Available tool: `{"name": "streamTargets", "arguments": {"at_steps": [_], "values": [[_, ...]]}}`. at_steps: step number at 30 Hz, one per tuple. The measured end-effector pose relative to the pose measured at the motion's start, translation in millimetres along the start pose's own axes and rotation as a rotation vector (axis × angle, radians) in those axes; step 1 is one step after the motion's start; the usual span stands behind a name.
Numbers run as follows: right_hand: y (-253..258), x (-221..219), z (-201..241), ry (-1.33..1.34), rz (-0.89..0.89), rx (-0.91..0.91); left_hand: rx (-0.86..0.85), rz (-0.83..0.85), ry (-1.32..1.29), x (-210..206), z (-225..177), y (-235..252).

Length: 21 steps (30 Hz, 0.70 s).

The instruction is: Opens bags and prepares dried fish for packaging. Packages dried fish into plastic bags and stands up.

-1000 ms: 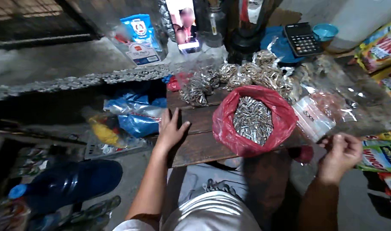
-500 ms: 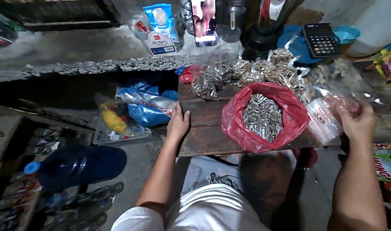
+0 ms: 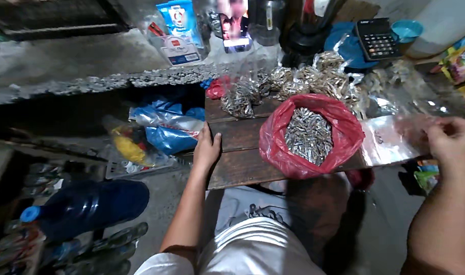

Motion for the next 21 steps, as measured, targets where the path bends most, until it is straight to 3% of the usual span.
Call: {"name": "streamTargets", "arguments": {"at_steps": [6,13,17,21], "values": [[6.4,39.4,33.0,0.291,-0.113,-0.028,-0.023,-0.012,-0.008,-2.9,1.8,0.8],[16.6,47.8,37.1,0.67,-0.339,0.008,-0.047,-0.024,-0.025,-2.0,5.5,1.7],[-29.1,12.9,35.2,0.874,-0.42,0.01,-0.046,-0.028,-0.035,-2.8,6.8,2.2],[-70.5,-48.9,-2.8,0.82,-0.181,-0.228,-0.049,-0.024,-0.018,-2.8,6.1,2.7]]}}
Point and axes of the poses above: each hand's wrist, its own y-axis towards the middle knuckle, its own x-axis out of the back of the hand, z = x × y, the point moved 5 cm from there along y, towards the middle knuckle, and after that the axes turned 9 degrees about -z, right-handed, at the moved point
